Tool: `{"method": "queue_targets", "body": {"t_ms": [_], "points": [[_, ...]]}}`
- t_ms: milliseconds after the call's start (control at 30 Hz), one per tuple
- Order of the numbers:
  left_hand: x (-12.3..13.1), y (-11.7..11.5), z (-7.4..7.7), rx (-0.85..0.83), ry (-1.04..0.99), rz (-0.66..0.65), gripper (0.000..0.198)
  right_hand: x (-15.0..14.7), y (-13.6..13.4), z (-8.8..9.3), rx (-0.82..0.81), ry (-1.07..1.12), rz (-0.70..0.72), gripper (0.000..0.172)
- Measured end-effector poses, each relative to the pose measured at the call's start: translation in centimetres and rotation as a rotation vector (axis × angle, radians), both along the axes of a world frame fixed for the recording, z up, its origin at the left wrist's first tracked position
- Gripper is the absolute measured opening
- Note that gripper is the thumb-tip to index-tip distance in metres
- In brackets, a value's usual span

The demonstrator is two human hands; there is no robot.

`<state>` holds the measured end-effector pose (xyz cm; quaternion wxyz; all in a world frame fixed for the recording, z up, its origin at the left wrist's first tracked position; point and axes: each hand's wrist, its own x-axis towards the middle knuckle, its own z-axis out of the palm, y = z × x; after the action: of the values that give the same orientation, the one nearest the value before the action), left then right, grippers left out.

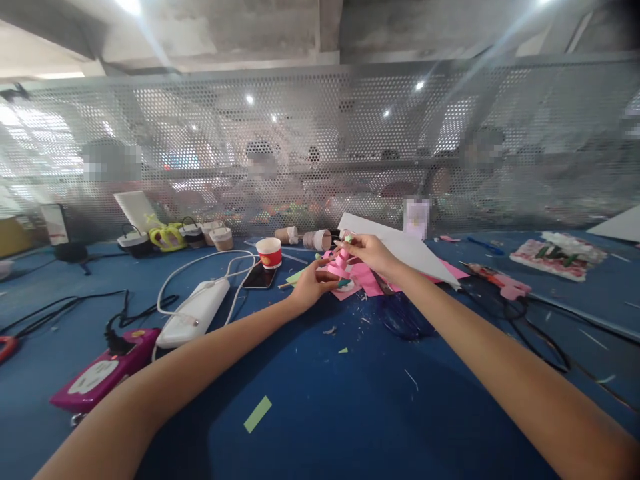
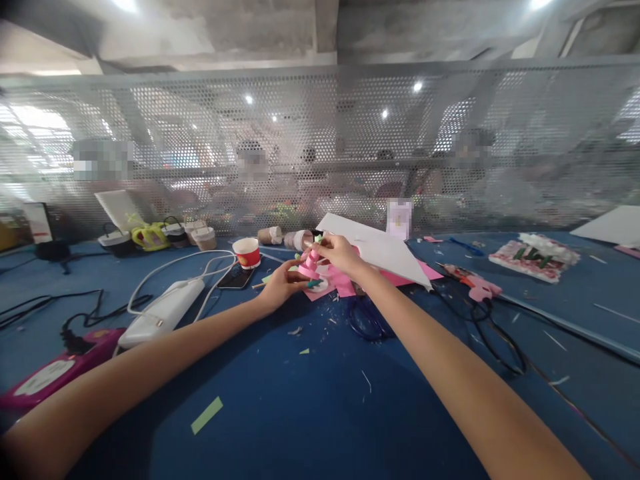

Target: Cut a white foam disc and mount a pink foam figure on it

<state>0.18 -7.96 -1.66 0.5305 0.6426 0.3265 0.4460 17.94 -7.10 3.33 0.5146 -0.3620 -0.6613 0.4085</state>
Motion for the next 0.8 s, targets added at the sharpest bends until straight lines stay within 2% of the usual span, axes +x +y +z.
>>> {"method": "queue_targets", "body": {"t_ms": [233,433,567,800], "points": [[-0.1,0.2,-0.1,-0.033,-0.135,0.018,0.062,-0.5,0.0,-0.3,-0.072,0.053,-0.057,0.039],[-0.4,0.5,-0.1,-0.021,-0.185,0.107,0.062,1.2,0.6,-1.2,-0.158,0.040,-0.114,0.044],[-0.4,0.5,-0.2,-0.015,-0.187,0.101,0.061,1.6,0.7,-1.3,-0.140,0.057,-0.127,0.043],[-0.4,0.4,-0.3,0.005,-0.170,0.079,0.061,-0.8,0.2,-1.4,-0.050,0.016,-0.127,0.036]]}}
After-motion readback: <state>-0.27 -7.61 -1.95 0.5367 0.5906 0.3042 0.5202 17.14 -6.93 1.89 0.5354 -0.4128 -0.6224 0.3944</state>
